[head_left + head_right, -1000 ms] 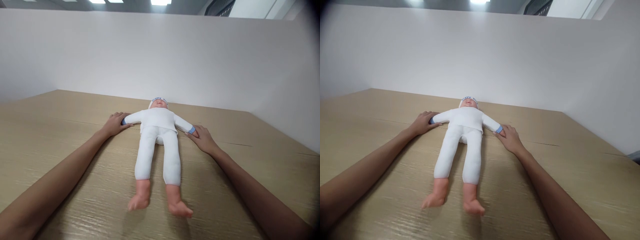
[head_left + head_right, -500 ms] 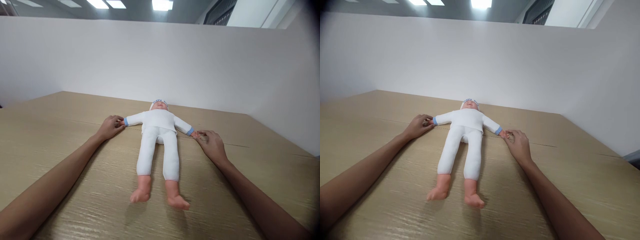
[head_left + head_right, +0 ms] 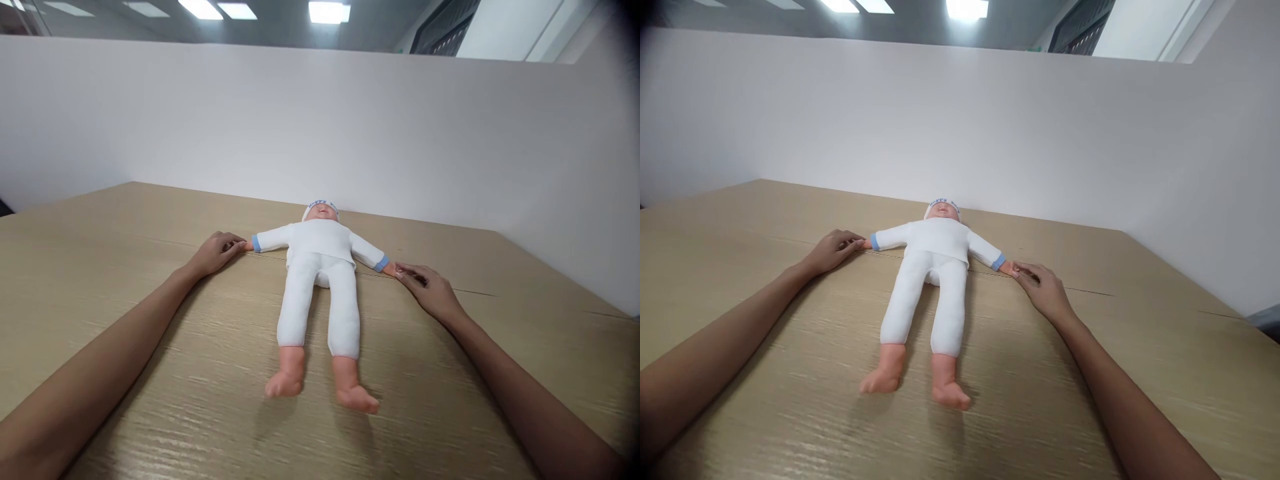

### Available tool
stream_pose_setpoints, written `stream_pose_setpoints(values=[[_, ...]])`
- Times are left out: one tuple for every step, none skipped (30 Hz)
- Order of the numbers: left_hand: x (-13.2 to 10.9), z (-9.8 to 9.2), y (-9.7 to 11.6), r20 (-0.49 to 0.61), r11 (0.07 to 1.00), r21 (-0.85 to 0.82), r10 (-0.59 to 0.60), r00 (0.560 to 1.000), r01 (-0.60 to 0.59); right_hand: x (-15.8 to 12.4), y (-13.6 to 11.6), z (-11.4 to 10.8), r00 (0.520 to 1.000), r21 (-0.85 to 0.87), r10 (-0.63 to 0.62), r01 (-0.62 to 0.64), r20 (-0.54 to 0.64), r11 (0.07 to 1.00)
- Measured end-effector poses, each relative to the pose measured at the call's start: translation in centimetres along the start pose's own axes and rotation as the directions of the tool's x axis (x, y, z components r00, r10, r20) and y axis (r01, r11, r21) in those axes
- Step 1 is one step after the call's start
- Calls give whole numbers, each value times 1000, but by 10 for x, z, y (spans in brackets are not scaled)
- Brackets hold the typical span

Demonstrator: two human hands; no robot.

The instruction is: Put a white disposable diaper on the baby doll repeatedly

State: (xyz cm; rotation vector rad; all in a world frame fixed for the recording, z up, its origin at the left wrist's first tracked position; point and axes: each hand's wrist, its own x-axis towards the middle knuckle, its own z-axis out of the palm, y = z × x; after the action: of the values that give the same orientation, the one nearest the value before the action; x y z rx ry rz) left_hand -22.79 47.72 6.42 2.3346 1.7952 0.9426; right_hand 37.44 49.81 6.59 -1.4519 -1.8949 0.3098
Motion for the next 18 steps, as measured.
stream_pose_setpoints(values=[[1,1,0,0,1000,3,8,1000,-8,1,1,0,1000,-21,-17,17,2,1000],[1,1,0,-2,1000,1,13,1000,-13,1,1,1,999,-47,-38,38,0,998],[2,2,-1,-5,1000,-3,16,1000,-16,2,2,1,998,-72,-58,58,-2,996],[2,2,-1,-8,1000,-8,18,1000,-18,3,3,2,997,-93,-73,73,-4,993],[3,3,-2,-11,1000,-14,17,1000,-17,4,4,3,997,-108,-81,80,-7,991],[3,3,-2,-14,1000,-20,14,1000,-15,5,5,4,997,-115,-82,80,-12,990],[3,4,-3,-16,1000,-25,11,1000,-12,6,6,5,997,-118,-79,77,-13,990],[4,4,-3,-17,999,-32,8,1000,-8,6,7,6,997,-118,-75,73,-12,990],[4,4,-4,-18,999,-40,3,1000,-4,7,8,6,997,-119,-73,71,-8,990],[4,5,-4,-18,999,-48,-2,1000,1,7,9,7,997,-120,-71,70,-5,990],[5,5,-5,-18,998,-57,-7,1000,6,7,9,7,998,-120,-69,68,-3,990],[5,5,-6,-17,998,-65,-14,1000,13,7,8,7,998,-120,-66,65,-4,991],[5,6,-7,-16,997,-73,-22,1000,21,6,8,8,998,-121,-60,59,-8,991],[5,6,-8,-13,996,-81,-29,999,28,5,7,8,998,-121,-54,52,-12,991],[5,7,-9,-9,996,-88,-35,999,34,4,5,8,999,-119,-48,46,-15,992],[5,7,-11,-3,995,-95,-39,999,38,3,4,7,999,-117,-42,40,-17,992],[5,8,-12,3,994,-101,-42,999,42,2,3,7,999,-113,-35,33,-20,993],[5,8,-14,9,993,-108,-45,999,46,1,2,7,999,-107,-26,23,-26,994]])
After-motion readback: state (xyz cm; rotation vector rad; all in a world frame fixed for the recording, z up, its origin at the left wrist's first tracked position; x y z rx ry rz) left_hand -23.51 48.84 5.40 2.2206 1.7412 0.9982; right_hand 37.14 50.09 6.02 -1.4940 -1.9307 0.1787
